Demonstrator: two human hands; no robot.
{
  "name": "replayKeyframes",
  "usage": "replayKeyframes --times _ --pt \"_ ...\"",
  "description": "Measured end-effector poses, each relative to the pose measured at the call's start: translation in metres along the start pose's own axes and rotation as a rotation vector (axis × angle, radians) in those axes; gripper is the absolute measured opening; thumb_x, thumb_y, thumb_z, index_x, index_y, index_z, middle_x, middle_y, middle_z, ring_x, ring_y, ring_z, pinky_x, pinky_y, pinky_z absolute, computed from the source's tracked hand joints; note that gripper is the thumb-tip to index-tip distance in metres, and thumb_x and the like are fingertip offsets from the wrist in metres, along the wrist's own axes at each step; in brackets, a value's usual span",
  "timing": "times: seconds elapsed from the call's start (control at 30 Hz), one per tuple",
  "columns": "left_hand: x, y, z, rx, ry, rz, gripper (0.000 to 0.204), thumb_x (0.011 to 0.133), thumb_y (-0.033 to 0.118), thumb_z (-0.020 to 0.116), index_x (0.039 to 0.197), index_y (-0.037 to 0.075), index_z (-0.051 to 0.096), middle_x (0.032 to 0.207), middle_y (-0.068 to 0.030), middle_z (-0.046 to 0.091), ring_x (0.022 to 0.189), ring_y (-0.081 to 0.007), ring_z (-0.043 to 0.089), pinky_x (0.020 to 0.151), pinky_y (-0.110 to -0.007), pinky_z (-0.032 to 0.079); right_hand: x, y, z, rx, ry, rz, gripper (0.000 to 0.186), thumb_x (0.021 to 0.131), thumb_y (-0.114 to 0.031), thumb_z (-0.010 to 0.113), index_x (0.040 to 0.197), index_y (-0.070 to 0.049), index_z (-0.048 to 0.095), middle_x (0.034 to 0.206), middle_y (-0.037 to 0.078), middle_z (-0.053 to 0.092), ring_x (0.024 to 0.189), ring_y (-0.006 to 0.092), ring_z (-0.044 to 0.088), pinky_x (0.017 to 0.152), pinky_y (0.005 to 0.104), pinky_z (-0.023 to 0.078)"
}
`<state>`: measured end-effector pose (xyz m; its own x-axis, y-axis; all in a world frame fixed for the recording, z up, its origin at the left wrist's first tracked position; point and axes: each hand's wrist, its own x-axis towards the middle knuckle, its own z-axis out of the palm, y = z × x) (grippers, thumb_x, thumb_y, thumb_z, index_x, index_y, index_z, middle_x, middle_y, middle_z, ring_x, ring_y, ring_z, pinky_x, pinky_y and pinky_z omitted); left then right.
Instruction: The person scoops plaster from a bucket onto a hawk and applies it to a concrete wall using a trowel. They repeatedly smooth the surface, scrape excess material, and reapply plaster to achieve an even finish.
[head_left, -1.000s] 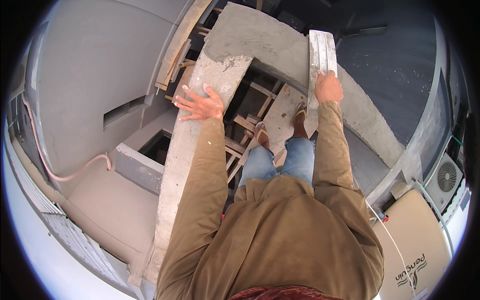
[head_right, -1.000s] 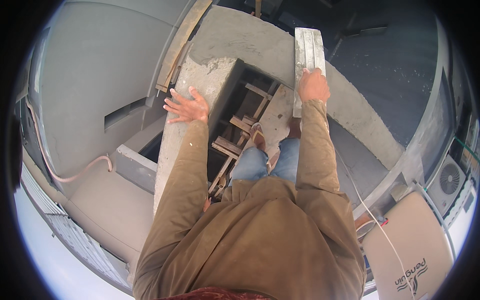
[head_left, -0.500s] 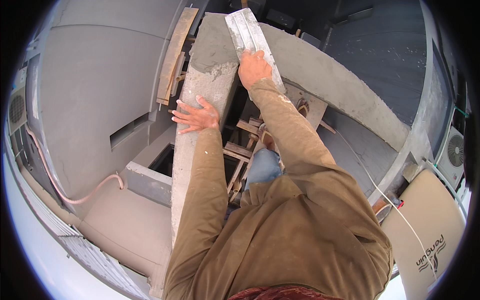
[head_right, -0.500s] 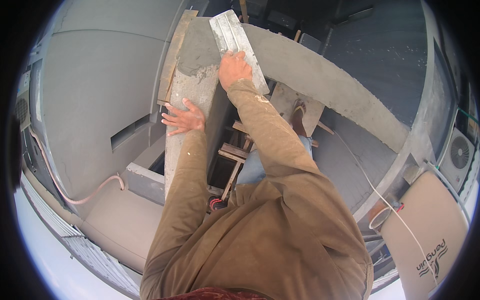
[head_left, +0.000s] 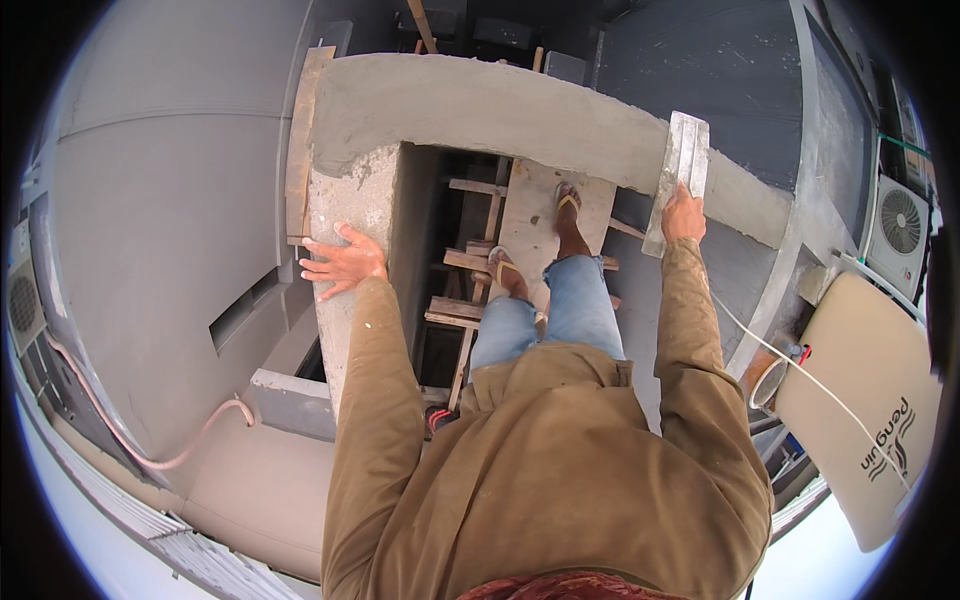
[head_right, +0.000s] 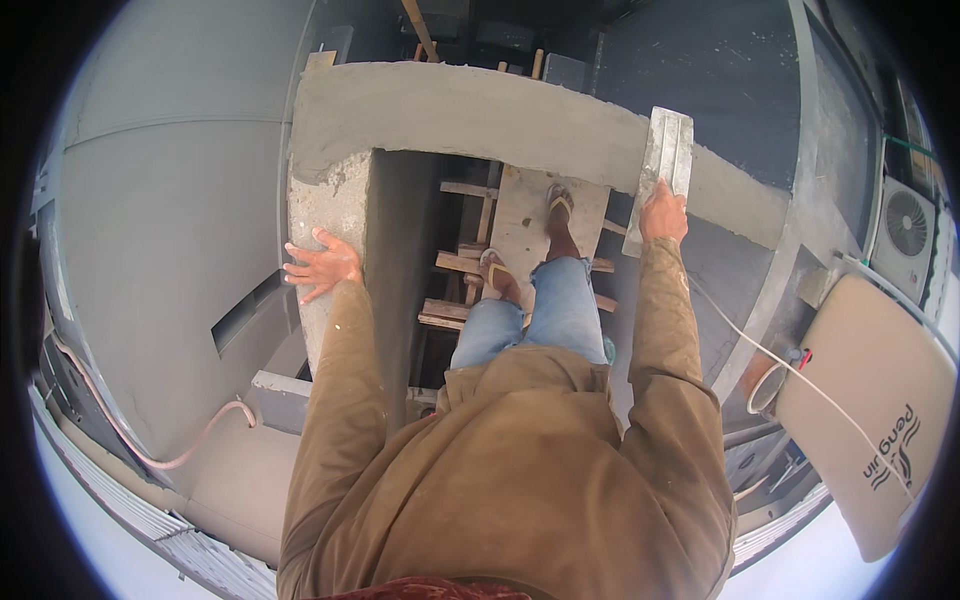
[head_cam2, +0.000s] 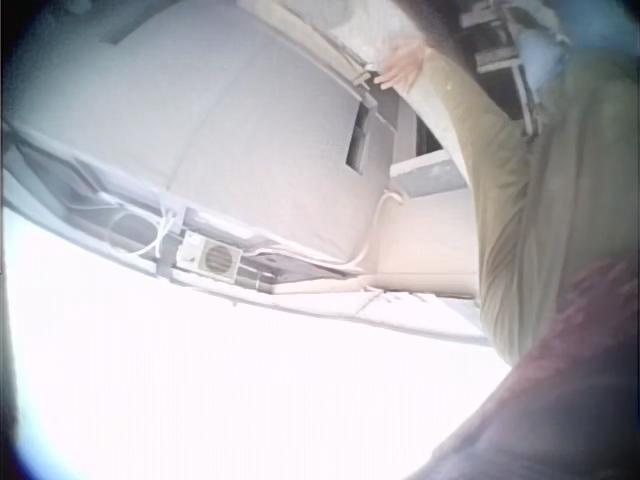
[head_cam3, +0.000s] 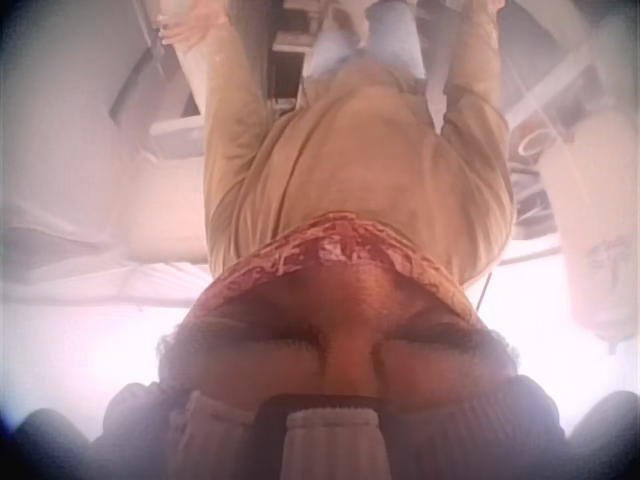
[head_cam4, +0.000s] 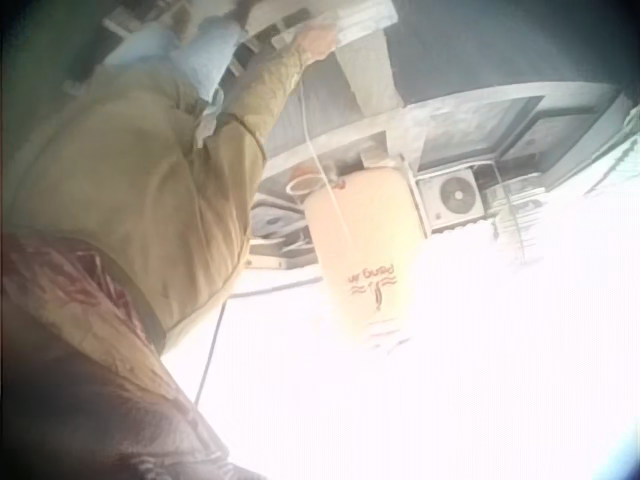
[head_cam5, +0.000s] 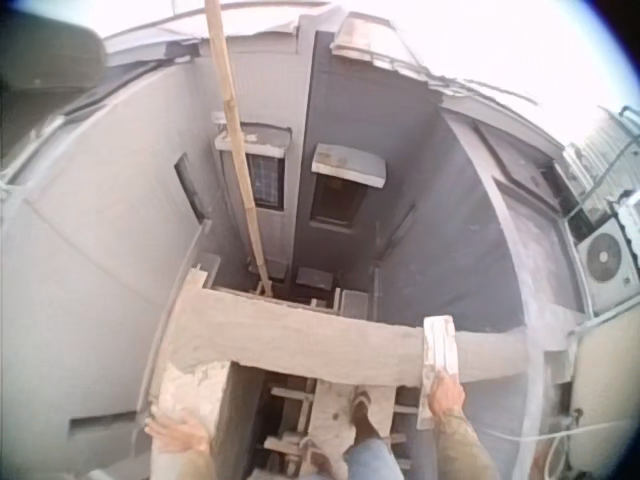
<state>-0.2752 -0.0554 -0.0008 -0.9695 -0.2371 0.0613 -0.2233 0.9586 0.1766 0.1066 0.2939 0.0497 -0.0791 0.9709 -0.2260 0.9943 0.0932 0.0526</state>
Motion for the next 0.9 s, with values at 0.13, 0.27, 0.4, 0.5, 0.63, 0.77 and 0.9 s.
replayKeyframes --times 0.13,0.27,0.4,0.5,0.63,0.77,0.9 --pt "0.0 -0.006 0.01 -0.002 0.053 0.012 0.077 0.095 0.066 0.037 0.154 0.016 0.03 0.158 -0.0256 0.023 0.151 -0.0414 0.011 0.109 -0.078 0.002 0.037 0.113 0.005 -0.083 0.047 0.165 0.042 0.095 -0.032 0.057 0.133 -0.015 0.059 0.115 0.026 0.064 0.095 0.0396 0.069 0.078 0.0488 0.057" --pt "-0.001 -0.005 0.009 0.005 0.059 0.031 0.076 0.096 0.063 0.039 0.154 0.014 0.031 0.157 -0.0269 0.025 0.15 -0.043 0.014 0.108 -0.078 0.005 0.05 0.17 0.001 0.642 0.196 0.49 0.054 0.087 -0.039 0.074 0.115 0.005 0.065 0.082 0.015 0.065 0.049 0.0176 0.058 0.042 0.0334 0.047" --pt "-0.001 -0.003 0.01 -0.01 0.084 0.006 0.076 0.096 0.064 0.039 0.153 0.014 0.032 0.157 -0.0261 0.026 0.15 -0.043 0.014 0.109 -0.078 0.005 0.069 0.183 0.014 0.921 -0.06 0.341 0.053 0.087 -0.048 0.074 0.103 0.003 0.073 0.068 0.001 0.049 0.046 0.0109 0.047 0.04 0.0296 0.043" --pt "-0.003 0.002 0.003 0.017 0.051 -0.002 0.076 0.096 0.064 0.04 0.153 0.015 0.033 0.157 -0.0252 0.027 0.15 -0.0425 0.015 0.109 -0.077 0.005 0.052 0.117 0.002 0.966 -0.177 0.255 0.051 0.089 -0.039 0.073 0.115 0.005 0.07 0.068 0.001 0.052 0.045 0.0104 0.048 0.04 0.0286 0.041" --pt "-0.005 -0.001 0.005 0.002 0.063 0.002 0.075 0.096 0.064 0.039 0.153 0.015 0.034 0.157 -0.0252 0.027 0.15 -0.0424 0.015 0.109 -0.077 0.005 0.012 -0.001 -0.012 1.006 -0.235 0.142 0.045 0.091 -0.034 0.071 0.117 0.003 0.069 0.068 0.001 0.054 0.045 0.0095 0.045 0.041 0.0271 0.039" --pt "-0.004 0.0 0.003 -0.008 0.055 0.014 0.076 0.096 0.064 0.038 0.154 0.014 0.032 0.157 -0.026 0.026 0.15 -0.0428 0.014 0.109 -0.078 0.004 -0.012 -0.098 0.008 0.797 -0.177 -0.034 0.063 0.086 -0.039 0.071 0.122 0.012 0.063 0.103 0.027 0.071 0.094 0.036 0.071 0.083 0.0421 0.054" --pt "0.0 -0.006 0.002 0.033 0.047 0.009 0.076 0.096 0.065 0.035 0.154 0.016 0.031 0.158 -0.0254 0.023 0.15 -0.0422 0.013 0.108 -0.078 0.005 -0.05 -0.206 -0.026 0.814 -0.347 -0.18 0.058 0.087 -0.039 0.069 0.12 0.009 0.064 0.109 0.029 0.069 0.104 0.0403 0.068 0.092 0.0431 0.052"
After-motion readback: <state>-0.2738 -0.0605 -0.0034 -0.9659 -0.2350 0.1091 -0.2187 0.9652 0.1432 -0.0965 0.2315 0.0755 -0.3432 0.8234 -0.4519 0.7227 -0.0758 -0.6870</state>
